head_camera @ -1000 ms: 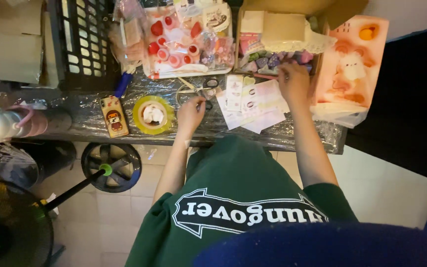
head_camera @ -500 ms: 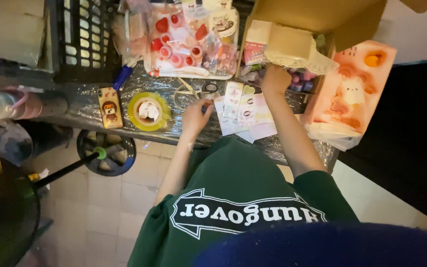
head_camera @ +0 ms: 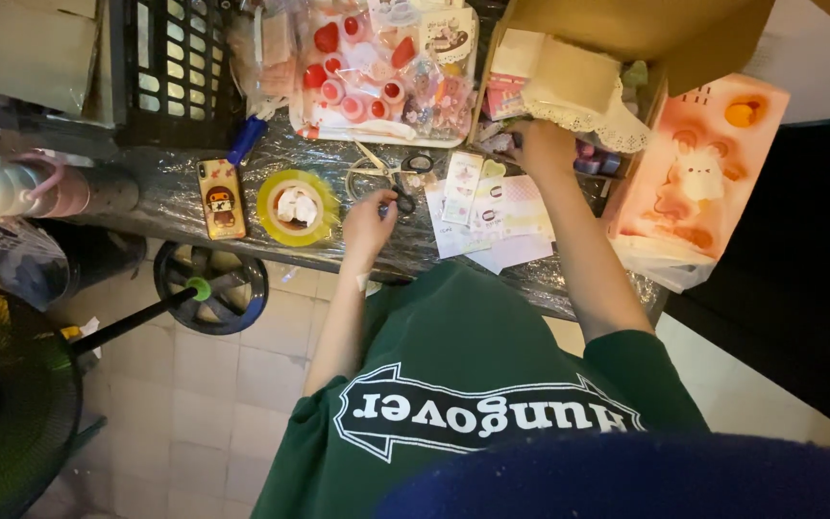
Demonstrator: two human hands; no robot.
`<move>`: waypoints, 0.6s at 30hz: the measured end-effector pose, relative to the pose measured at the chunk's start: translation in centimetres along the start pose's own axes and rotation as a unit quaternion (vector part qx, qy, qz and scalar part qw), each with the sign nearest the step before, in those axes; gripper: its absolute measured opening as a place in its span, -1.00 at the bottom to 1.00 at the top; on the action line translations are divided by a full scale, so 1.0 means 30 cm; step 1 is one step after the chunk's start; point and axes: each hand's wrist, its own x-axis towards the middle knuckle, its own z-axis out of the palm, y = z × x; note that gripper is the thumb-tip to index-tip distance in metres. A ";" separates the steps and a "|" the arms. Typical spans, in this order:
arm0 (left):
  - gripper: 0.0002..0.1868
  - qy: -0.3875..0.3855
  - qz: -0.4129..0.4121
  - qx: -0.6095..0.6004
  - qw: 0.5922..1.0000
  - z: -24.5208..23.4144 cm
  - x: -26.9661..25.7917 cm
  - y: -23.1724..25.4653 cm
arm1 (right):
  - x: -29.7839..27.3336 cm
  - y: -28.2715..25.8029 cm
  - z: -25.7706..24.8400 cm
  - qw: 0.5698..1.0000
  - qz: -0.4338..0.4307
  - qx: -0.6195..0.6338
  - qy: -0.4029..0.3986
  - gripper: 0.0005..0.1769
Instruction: Packing small colorful items into plastic bags on a production table.
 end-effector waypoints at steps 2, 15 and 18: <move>-0.80 0.022 0.027 0.001 0.999 0.029 0.000 -0.065 | 0.012 0.012 0.021 0.999 -0.037 -0.007 0.022 -0.60; -0.80 -0.003 0.042 0.003 0.999 0.008 -0.010 -0.078 | 0.042 0.010 -0.034 0.985 -0.160 -0.068 -0.005 -0.57; -0.79 -0.016 0.058 -0.034 0.998 0.022 0.008 -0.075 | 0.023 0.024 -0.061 0.978 -0.187 -0.088 -0.012 -0.53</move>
